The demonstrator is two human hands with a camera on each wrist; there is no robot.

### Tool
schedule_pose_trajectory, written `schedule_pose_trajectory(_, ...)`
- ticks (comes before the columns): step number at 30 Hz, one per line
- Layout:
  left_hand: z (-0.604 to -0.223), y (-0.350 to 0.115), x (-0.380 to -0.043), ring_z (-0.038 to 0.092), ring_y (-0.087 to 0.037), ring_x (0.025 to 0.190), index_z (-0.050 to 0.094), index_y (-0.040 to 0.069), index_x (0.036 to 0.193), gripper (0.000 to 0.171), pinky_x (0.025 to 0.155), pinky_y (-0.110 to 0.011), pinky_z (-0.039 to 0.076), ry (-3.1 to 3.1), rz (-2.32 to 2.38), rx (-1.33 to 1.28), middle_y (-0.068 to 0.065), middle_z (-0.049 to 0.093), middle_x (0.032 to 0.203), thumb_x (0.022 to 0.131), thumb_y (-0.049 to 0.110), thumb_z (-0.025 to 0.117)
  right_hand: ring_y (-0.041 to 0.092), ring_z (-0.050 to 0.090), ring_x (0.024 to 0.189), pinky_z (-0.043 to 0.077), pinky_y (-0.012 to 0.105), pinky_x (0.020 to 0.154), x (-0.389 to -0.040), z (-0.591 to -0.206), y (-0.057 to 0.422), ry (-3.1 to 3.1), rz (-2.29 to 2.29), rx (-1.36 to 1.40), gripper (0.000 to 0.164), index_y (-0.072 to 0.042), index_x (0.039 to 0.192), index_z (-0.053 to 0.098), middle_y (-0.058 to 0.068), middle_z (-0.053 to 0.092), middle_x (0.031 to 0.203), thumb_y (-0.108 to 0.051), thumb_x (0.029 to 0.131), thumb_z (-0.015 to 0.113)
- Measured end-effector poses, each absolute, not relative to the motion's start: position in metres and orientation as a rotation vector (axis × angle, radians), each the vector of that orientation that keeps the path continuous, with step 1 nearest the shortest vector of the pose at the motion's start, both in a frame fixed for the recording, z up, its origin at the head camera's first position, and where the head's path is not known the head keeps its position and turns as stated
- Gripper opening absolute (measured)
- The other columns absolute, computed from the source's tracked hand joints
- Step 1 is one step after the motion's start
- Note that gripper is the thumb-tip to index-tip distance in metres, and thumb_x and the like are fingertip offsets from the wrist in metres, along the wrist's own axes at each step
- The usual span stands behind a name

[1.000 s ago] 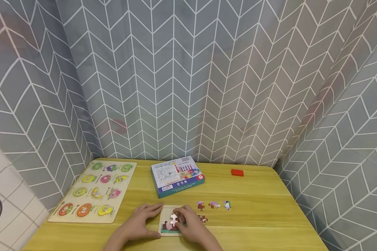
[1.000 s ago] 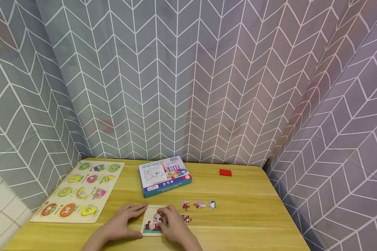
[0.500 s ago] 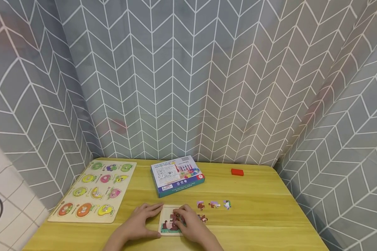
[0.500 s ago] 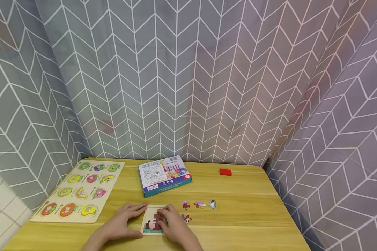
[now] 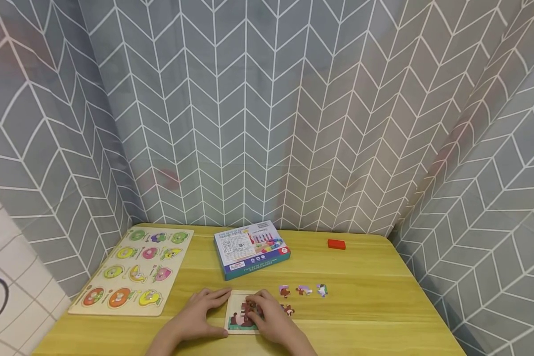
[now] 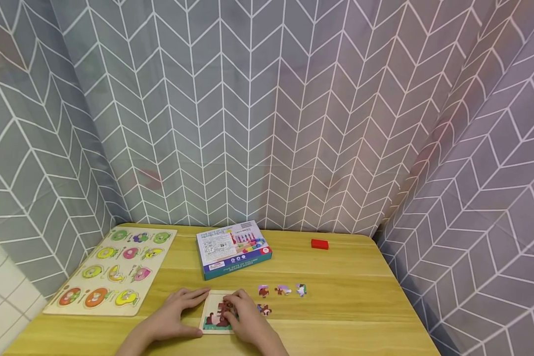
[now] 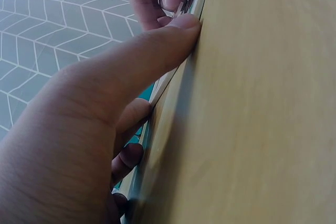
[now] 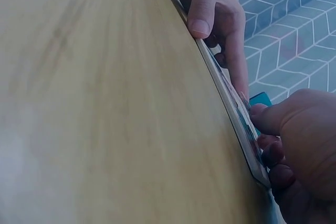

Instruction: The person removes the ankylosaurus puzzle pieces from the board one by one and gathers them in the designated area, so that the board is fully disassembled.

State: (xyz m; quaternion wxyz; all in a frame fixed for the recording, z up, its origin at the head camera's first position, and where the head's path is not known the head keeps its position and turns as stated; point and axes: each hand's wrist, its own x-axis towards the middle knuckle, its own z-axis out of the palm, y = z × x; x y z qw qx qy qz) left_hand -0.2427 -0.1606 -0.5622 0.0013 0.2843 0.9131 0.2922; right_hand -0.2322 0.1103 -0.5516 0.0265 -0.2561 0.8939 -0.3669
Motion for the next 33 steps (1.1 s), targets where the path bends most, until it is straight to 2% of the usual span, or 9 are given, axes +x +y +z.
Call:
schedule_pose_trajectory(21,-0.56,-0.16,-0.242,0.047,-0.01,0.114,0.058,0.02,0.154,0.094,0.098,-0.043,0.042,2.855,0.908,0.875,0.007,0.055,0.159,0.077,0.068,0.084,0.0,0.049,0.082,0.047,0.021,0.072,-0.232,-0.533,0.113,2.72,-1.18,-0.759,0.038,-0.003,0.142,0.064,0.0,0.058,0.122,-0.017,0.106,0.066)
schedule_pose_trajectory(28,-0.562,-0.161,-0.243,0.047,-0.01,0.116,0.057,0.02,0.156,0.096,0.099,-0.042,0.041,2.85,0.909,0.892,0.005,0.053,0.161,0.078,0.069,0.084,0.005,0.052,0.093,0.051,0.024,0.081,-0.228,-0.521,0.145,2.8,-1.211,-0.725,0.037,-0.002,0.14,0.065,0.003,0.061,0.128,-0.019,0.108,0.064)
schedule_pose_trajectory(33,-0.562,-0.162,-0.243,0.046,-0.01,0.115,0.056,0.019,0.156,0.096,0.099,-0.042,0.04,2.85,0.928,0.903,0.005,0.053,0.161,0.078,0.069,0.083,0.007,0.054,0.095,0.052,0.026,0.079,-0.227,-0.524,0.184,2.88,-1.224,-0.677,0.037,-0.001,0.139,0.066,0.006,0.063,0.127,-0.019,0.107,0.065)
